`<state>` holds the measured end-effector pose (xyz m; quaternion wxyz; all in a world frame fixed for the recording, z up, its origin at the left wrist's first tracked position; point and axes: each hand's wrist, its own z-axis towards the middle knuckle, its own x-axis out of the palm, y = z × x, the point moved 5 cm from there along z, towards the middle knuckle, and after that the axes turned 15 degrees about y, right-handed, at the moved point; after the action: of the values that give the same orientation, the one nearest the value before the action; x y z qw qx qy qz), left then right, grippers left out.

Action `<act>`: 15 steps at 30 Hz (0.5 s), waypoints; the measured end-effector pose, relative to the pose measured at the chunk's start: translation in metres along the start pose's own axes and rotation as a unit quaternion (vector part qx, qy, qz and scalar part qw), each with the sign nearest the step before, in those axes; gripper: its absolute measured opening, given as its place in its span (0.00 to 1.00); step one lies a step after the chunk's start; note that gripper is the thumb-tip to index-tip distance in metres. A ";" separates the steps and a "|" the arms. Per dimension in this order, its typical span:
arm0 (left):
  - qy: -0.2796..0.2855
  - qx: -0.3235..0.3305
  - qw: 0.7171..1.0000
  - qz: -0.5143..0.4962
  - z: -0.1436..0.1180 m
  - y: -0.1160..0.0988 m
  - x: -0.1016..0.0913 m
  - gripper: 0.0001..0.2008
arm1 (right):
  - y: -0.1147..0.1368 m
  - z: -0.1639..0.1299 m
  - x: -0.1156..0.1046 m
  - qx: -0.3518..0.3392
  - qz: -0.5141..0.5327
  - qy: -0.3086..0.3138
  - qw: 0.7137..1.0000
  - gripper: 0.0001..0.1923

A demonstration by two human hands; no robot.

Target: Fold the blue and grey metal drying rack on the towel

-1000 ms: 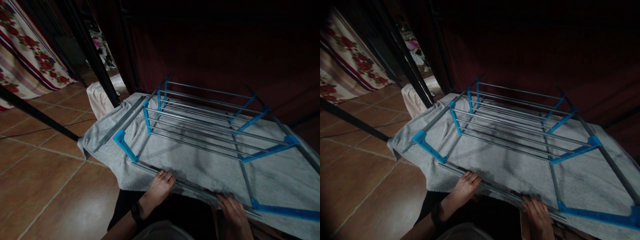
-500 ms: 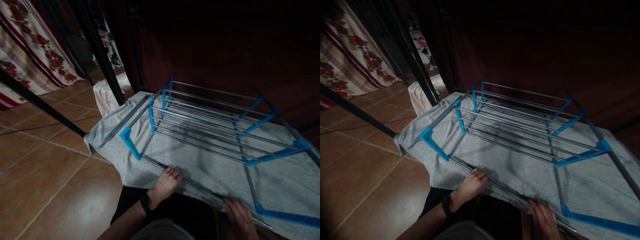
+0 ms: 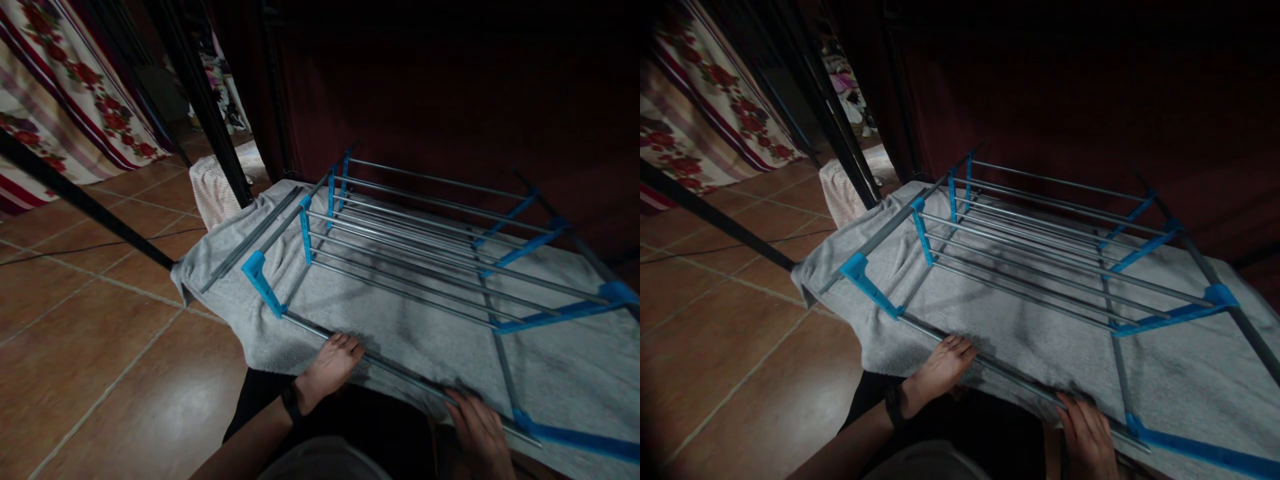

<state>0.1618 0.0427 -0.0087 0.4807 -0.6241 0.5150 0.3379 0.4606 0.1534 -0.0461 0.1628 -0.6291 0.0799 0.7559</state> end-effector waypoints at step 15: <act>0.009 0.012 1.000 0.001 -0.001 0.001 -0.005 0.08 | -0.002 0.010 -0.007 0.053 0.069 -0.028 0.996 0.14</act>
<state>0.1590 0.0433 -0.0040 0.4831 -0.6206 0.5240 0.3270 0.4532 0.1570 -0.0375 0.1458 -0.5908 0.1581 0.7776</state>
